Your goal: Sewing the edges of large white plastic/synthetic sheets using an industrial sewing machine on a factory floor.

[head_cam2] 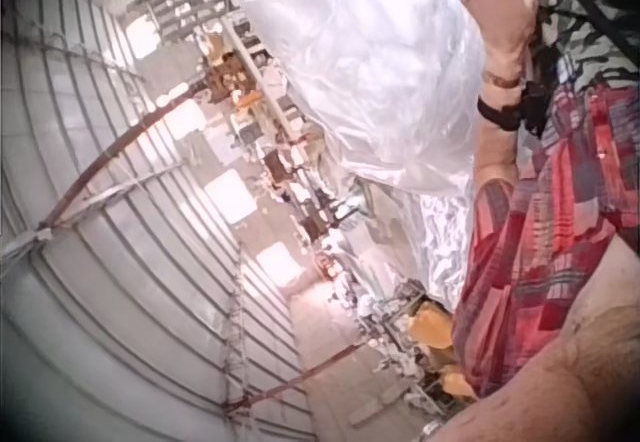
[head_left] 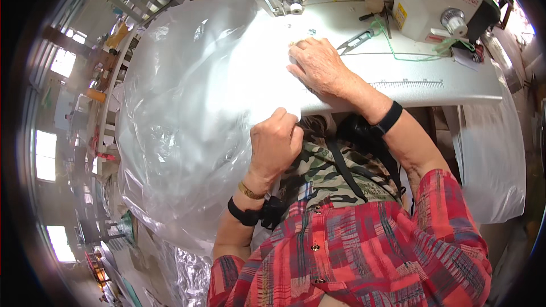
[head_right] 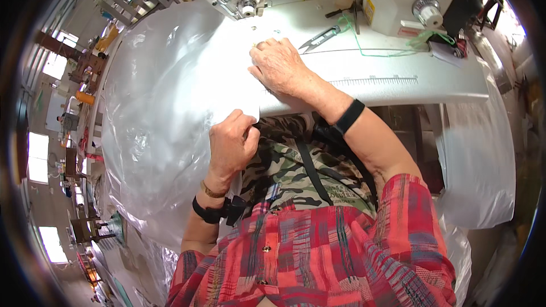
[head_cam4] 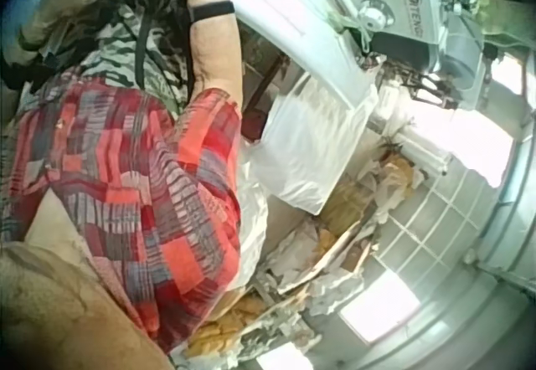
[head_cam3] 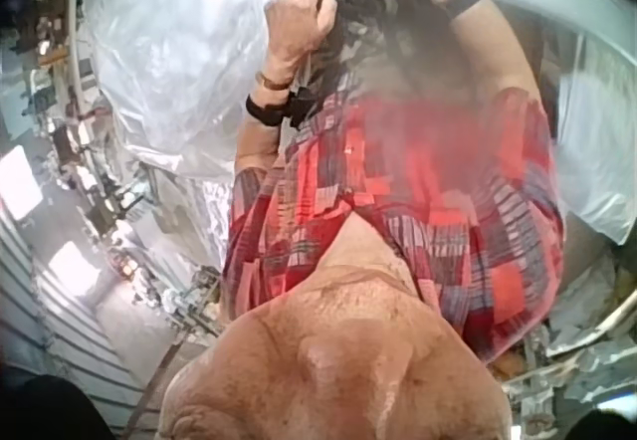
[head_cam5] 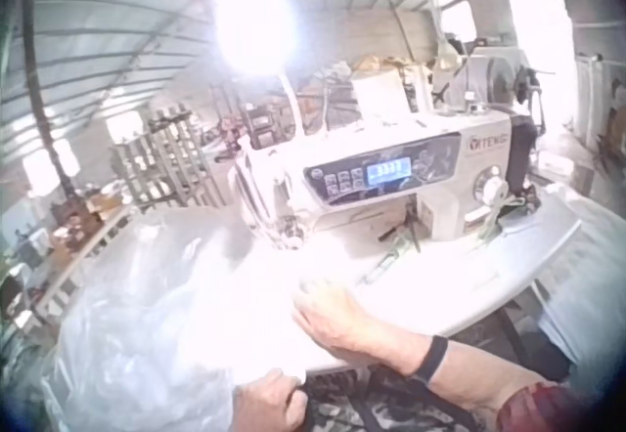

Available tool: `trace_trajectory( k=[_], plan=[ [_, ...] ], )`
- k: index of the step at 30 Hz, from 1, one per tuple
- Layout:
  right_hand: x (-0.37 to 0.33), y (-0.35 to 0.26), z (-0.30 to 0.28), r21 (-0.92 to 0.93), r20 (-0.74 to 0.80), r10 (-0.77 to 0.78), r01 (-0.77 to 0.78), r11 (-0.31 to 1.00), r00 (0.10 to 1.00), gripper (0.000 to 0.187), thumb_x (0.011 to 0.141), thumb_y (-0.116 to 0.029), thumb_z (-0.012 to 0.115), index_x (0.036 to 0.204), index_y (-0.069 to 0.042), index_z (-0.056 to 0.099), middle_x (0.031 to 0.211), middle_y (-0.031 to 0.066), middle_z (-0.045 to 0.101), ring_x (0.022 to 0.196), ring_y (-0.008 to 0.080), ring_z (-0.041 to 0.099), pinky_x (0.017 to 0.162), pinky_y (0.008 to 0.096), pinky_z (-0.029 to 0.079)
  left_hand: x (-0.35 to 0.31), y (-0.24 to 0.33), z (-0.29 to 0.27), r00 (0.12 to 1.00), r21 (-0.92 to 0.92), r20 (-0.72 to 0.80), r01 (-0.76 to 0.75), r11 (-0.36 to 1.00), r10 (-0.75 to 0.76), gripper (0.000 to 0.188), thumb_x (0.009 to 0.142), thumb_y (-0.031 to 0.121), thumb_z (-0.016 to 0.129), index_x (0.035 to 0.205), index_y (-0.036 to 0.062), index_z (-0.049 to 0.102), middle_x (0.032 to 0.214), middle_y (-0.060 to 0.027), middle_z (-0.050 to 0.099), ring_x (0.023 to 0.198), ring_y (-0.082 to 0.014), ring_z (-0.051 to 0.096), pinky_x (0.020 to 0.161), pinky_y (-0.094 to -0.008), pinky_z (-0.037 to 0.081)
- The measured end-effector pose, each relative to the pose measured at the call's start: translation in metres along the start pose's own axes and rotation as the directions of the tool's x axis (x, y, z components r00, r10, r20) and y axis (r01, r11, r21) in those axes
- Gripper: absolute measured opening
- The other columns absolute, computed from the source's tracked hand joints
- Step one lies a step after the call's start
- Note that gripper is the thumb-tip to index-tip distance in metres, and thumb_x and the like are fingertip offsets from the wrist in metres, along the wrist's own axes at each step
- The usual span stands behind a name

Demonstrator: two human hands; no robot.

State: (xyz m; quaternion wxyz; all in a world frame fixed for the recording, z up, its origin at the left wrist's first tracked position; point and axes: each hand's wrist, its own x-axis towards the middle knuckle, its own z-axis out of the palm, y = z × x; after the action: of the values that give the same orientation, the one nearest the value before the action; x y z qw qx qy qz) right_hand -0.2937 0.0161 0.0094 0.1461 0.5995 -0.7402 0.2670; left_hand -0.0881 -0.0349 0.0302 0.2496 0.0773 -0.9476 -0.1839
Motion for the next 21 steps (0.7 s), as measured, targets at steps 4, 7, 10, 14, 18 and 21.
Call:
trace_trajectory(
  k=[4,7,10,14,18,21],
  plan=[
    [0.004,-0.005,-0.003,0.002,-0.024,0.005,-0.005,1.000,1.000,0.024,0.087,-0.026,0.063,0.092,-0.002,0.063,0.096,0.0125,0.064,0.098,0.0285,0.058,0.084,0.0422,0.042,0.031,-0.009,-0.001,0.999,0.016,-0.042,0.006,1.000,-0.005,0.006,0.074,0.005,0.059,0.075,0.0009,0.063,0.069,-0.0129,0.057,0.056,-0.0310,0.057,0.054,-0.0396,0.046],
    [0.005,-0.005,-0.005,0.028,0.049,0.037,-0.038,0.999,0.998,0.023,0.088,-0.024,0.060,0.100,-0.004,0.061,0.111,0.0141,0.063,0.109,0.0294,0.055,0.092,0.0425,0.040,0.053,-0.023,0.009,0.997,0.014,-0.072,-0.004,1.000,0.005,0.007,0.074,0.006,0.059,0.073,0.0010,0.063,0.070,-0.0141,0.058,0.061,-0.0330,0.059,0.059,-0.0419,0.049],
    [0.007,-0.009,-0.009,0.059,0.098,0.042,-0.048,0.997,0.994,0.020,0.089,-0.017,0.057,0.103,-0.005,0.062,0.119,0.0125,0.063,0.115,0.0286,0.054,0.096,0.0417,0.038,0.071,-0.029,0.015,0.996,0.072,-0.087,0.006,0.997,0.000,0.009,0.074,0.008,0.057,0.073,0.0011,0.063,0.071,-0.0158,0.059,0.066,-0.0356,0.061,0.063,-0.0447,0.050],
    [0.006,-0.006,-0.001,0.100,-0.090,-0.002,0.011,0.995,0.996,0.022,0.088,-0.009,0.050,0.104,-0.002,0.062,0.100,0.0125,0.063,0.103,0.0289,0.057,0.089,0.0418,0.040,0.094,-0.040,0.029,0.994,0.063,-0.095,0.059,0.996,-0.053,0.012,0.075,0.011,0.057,0.076,0.0005,0.064,0.074,-0.0182,0.062,0.071,-0.0384,0.062,0.067,-0.0471,0.050],
    [0.010,-0.005,0.003,0.072,-0.040,0.059,-0.056,0.996,0.997,0.021,0.087,-0.009,0.052,0.104,-0.003,0.063,0.102,0.0131,0.063,0.105,0.0297,0.056,0.092,0.0421,0.039,0.104,-0.052,0.029,0.986,0.047,-0.119,0.125,0.991,-0.118,0.013,0.076,0.011,0.057,0.079,0.0005,0.064,0.077,-0.0190,0.063,0.074,-0.0391,0.063,0.071,-0.0473,0.051],
    [0.011,-0.001,0.003,0.039,0.036,0.099,-0.100,0.994,0.994,0.020,0.088,-0.010,0.053,0.105,-0.004,0.063,0.106,0.0126,0.063,0.108,0.0288,0.055,0.093,0.0423,0.039,0.099,-0.047,0.012,0.997,-0.031,0.017,0.082,0.996,-0.082,0.019,0.085,0.016,0.059,0.092,0.0008,0.067,0.084,-0.0171,0.065,0.082,-0.0377,0.064,0.076,-0.0451,0.051]
  ],
)
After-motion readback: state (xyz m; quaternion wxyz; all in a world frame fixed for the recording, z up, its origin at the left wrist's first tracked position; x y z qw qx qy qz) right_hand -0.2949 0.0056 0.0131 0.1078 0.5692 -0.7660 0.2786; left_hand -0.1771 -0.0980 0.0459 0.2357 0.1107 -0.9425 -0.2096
